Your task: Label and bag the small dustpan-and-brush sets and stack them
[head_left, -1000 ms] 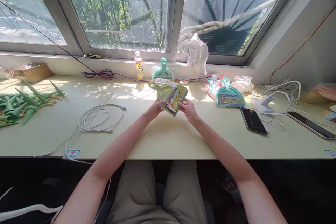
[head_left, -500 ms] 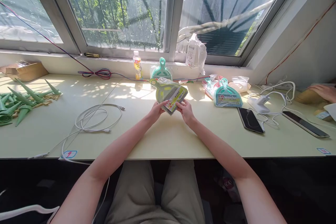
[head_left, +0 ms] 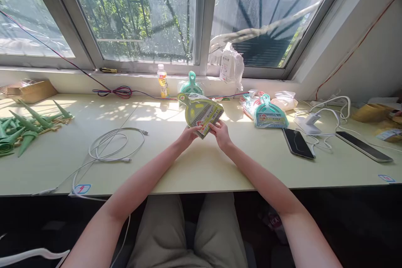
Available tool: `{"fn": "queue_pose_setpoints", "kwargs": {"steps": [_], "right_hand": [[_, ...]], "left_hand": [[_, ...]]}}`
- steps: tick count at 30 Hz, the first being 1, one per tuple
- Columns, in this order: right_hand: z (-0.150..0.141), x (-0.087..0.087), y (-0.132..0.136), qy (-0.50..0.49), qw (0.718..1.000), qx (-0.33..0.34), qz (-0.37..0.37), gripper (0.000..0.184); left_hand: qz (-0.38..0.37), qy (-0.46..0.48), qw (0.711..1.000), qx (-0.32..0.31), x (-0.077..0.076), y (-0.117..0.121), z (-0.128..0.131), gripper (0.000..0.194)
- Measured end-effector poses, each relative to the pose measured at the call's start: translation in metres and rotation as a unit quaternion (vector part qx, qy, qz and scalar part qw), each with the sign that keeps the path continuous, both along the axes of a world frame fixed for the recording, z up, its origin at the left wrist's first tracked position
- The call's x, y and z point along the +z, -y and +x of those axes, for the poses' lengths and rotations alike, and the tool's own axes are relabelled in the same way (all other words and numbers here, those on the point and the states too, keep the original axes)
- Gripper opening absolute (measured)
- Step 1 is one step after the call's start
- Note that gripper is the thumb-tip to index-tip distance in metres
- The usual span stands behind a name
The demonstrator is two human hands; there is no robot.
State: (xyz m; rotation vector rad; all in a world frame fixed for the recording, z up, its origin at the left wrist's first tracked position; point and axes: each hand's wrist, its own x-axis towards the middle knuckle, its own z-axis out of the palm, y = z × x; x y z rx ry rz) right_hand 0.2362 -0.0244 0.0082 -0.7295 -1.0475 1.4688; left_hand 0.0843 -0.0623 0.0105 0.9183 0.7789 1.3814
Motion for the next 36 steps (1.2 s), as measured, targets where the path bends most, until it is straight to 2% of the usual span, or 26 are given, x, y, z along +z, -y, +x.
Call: {"fn": "queue_pose_setpoints", "kwargs": {"steps": [3, 8, 13, 15, 19, 23, 28, 32, 36], "right_hand": [[-0.002, -0.003, 0.000, -0.014, 0.999, -0.028, -0.011, 0.034], [-0.005, -0.008, 0.002, -0.035, 0.998, -0.044, -0.018, 0.034], [-0.001, -0.008, 0.001, -0.028, 0.999, -0.045, -0.013, 0.038], [0.000, -0.005, 0.000, -0.030, 0.998, -0.050, -0.005, 0.040], [0.000, 0.000, 0.000, -0.056, 0.995, -0.077, 0.000, 0.041], [-0.003, -0.003, 0.001, -0.056, 0.994, -0.092, -0.014, 0.041], [-0.005, -0.010, 0.005, -0.042, 0.990, -0.134, -0.034, 0.038], [-0.006, -0.006, 0.005, -0.053, 0.991, -0.117, -0.034, 0.034], [-0.011, -0.005, 0.001, -0.050, 0.993, -0.089, -0.054, 0.031]], "left_hand": [[-0.014, -0.028, 0.999, -0.006, -0.007, 0.001, 0.010, 0.049], [0.002, -0.085, 0.996, 0.024, -0.007, 0.001, 0.005, 0.057], [-0.011, -0.099, 0.993, -0.062, -0.007, 0.005, 0.007, 0.058], [-0.017, -0.084, 0.993, -0.078, -0.007, 0.006, 0.012, 0.056], [-0.008, -0.070, 0.997, -0.008, -0.006, 0.003, 0.012, 0.051], [0.009, -0.106, 0.993, 0.056, -0.004, 0.000, 0.003, 0.049], [-0.015, -0.134, 0.991, 0.028, -0.002, 0.003, 0.002, 0.050], [-0.014, -0.132, 0.991, -0.017, 0.003, 0.003, 0.000, 0.054], [-0.037, -0.145, 0.989, 0.009, 0.003, -0.003, -0.007, 0.054]]}}
